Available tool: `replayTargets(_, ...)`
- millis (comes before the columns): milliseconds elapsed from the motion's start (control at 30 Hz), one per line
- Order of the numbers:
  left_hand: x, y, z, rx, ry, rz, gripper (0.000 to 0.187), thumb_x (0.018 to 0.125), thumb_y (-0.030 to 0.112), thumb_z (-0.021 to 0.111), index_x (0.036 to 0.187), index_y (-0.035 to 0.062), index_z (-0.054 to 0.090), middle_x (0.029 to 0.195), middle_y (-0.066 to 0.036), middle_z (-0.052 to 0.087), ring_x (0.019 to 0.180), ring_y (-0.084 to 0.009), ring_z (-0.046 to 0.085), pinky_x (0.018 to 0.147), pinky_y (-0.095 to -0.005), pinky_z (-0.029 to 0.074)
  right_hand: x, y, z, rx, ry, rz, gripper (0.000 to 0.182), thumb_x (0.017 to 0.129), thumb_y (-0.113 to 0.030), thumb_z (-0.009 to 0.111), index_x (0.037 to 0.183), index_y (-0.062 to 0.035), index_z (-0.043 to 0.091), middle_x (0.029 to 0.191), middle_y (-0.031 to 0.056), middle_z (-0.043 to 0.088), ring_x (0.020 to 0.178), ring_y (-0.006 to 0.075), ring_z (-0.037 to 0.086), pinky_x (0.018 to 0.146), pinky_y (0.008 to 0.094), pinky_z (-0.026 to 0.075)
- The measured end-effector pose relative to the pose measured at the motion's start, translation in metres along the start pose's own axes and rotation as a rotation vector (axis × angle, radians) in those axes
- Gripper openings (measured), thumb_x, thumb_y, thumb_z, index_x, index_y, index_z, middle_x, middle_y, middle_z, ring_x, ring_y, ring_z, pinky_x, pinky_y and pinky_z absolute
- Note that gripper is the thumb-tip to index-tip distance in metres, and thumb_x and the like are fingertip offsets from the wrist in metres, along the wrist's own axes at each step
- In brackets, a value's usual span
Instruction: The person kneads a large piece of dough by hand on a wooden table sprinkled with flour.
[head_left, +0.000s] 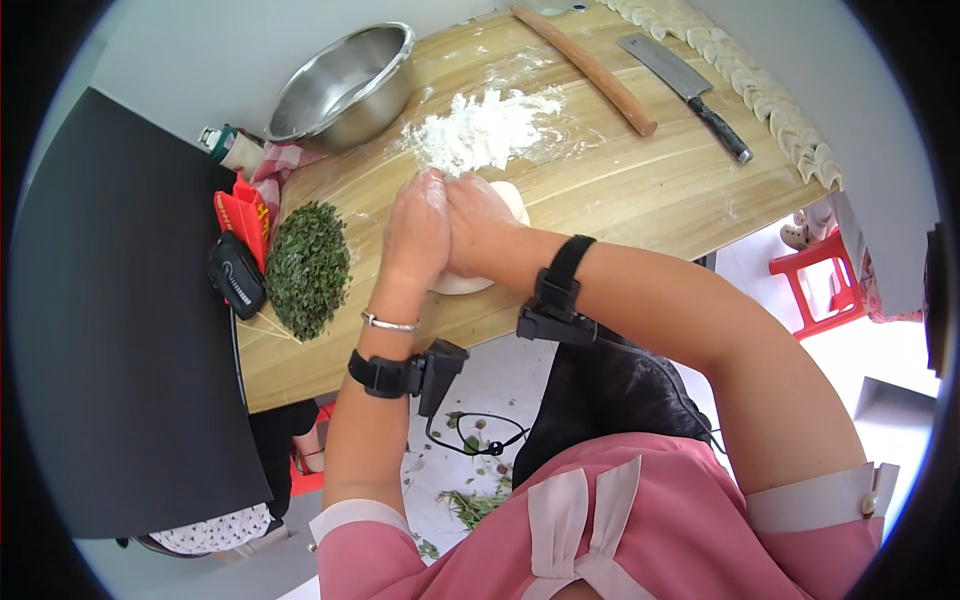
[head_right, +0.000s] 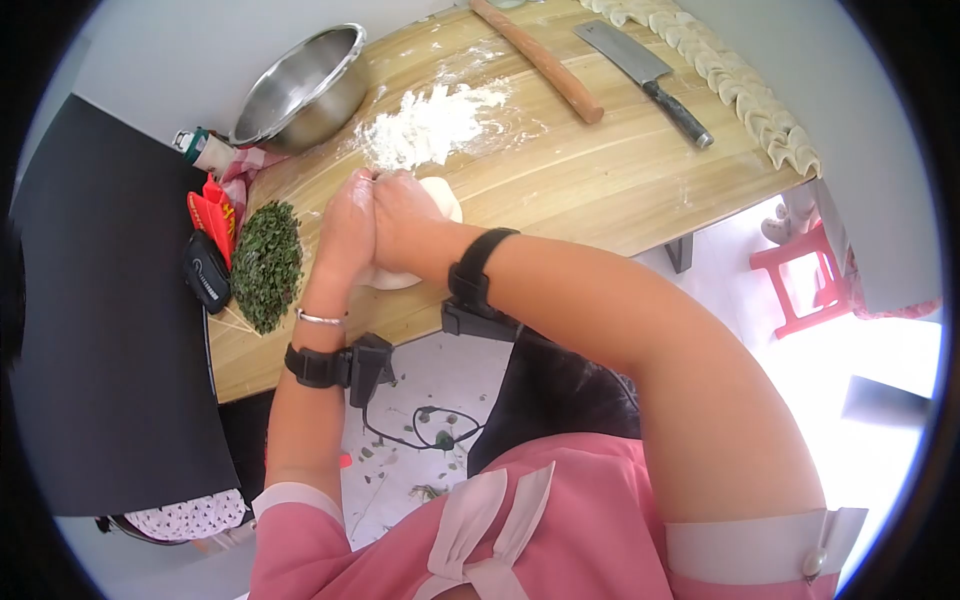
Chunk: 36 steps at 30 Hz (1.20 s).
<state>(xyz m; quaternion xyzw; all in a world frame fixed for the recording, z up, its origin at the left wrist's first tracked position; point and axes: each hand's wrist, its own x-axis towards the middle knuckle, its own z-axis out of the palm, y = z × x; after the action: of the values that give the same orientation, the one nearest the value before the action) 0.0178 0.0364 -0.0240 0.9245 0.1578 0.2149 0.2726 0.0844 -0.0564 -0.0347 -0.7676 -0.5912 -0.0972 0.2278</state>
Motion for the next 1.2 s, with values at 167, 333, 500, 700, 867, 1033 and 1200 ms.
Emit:
replayTargets(167, 0.032, -0.016, 0.004, 0.023, -0.016, -0.06, 0.043, 0.101, 0.027, 0.033, 0.109, -0.0048, 0.061, 0.111, -0.03, 0.062, 0.107, -0.046, 0.056, 0.093, -0.046, 0.044, 0.025, 0.014, -0.011, 0.175, -0.076, 0.018, 0.025, 0.073, -0.031, 0.066, 0.083, -0.0082, 0.068, 0.084, 0.0157, 0.07, 0.084, 0.0309, 0.067, 0.071, 0.0409, 0.052)
replayTargets(333, 0.046, -0.017, 0.006, 0.114, 0.028, -0.26, 0.047, 0.101, 0.032, 0.031, 0.11, -0.0032, 0.062, 0.114, -0.03, 0.061, 0.108, -0.047, 0.055, 0.092, -0.0483, 0.043, 0.043, 0.023, 0.015, 0.184, -0.093, 0.16, 0.021, 0.067, -0.029, 0.071, 0.068, -0.0084, 0.069, 0.076, 0.0198, 0.068, 0.08, 0.0364, 0.067, 0.073, 0.042, 0.053)
replayTargets(500, 0.023, 0.002, -0.015, 0.402, -0.004, -0.098, 0.041, 0.1, 0.028, 0.035, 0.108, -0.002, 0.062, 0.11, -0.026, 0.062, 0.102, -0.045, 0.057, 0.087, -0.0495, 0.044, 0.026, 0.01, -0.018, 0.261, -0.081, 0.151, 0.019, 0.072, -0.026, 0.067, 0.077, -0.0077, 0.07, 0.082, 0.0198, 0.069, 0.085, 0.0383, 0.066, 0.078, 0.0441, 0.052)
replayTargets(700, -0.032, 0.076, -0.03, 0.338, 0.18, 0.118, 0.024, 0.094, 0.013, 0.045, 0.107, -0.0003, 0.06, 0.106, -0.02, 0.06, 0.099, -0.0408, 0.057, 0.087, -0.0485, 0.044, -0.008, -0.013, 0.004, 0.375, 0.29, -0.127, 0.032, 0.074, -0.029, 0.065, 0.099, -0.0101, 0.064, 0.099, 0.0163, 0.063, 0.096, 0.0358, 0.057, 0.081, 0.047, 0.045)
replayTargets(867, -0.066, 0.076, -0.003, 0.251, 0.145, 0.252, 0.025, 0.09, 0.01, 0.048, 0.111, -0.0005, 0.058, 0.111, -0.019, 0.057, 0.106, -0.0399, 0.053, 0.093, -0.0482, 0.04, -0.049, -0.008, -0.003, 0.243, 0.22, -0.239, 0.028, 0.079, -0.032, 0.061, 0.098, -0.0115, 0.061, 0.097, 0.0138, 0.062, 0.103, 0.0323, 0.053, 0.086, 0.0464, 0.039)
replayTargets(1033, -0.07, 0.075, 0.007, 0.349, 0.129, 0.282, 0.034, 0.092, 0.019, 0.044, 0.119, 0.0006, 0.055, 0.122, -0.023, 0.05, 0.113, -0.044, 0.048, 0.096, -0.0501, 0.038, -0.047, -0.006, 0.065, 0.289, 0.544, -0.158, 0.046, 0.08, -0.044, 0.067, 0.114, -0.0139, 0.061, 0.117, 0.0151, 0.055, 0.112, 0.0375, 0.047, 0.098, 0.0534, 0.035)
replayTargets(1200, -0.015, 0.025, 0.001, 0.125, -0.038, 0.121, 0.034, 0.099, 0.021, 0.038, 0.116, -0.0029, 0.056, 0.115, -0.025, 0.056, 0.108, -0.0424, 0.052, 0.094, -0.0464, 0.04, -0.013, 0.005, 0.036, 0.52, 0.23, -0.023, 0.022, 0.076, -0.027, 0.062, 0.091, -0.0113, 0.06, 0.096, 0.0126, 0.059, 0.101, 0.0299, 0.049, 0.087, 0.0424, 0.036)
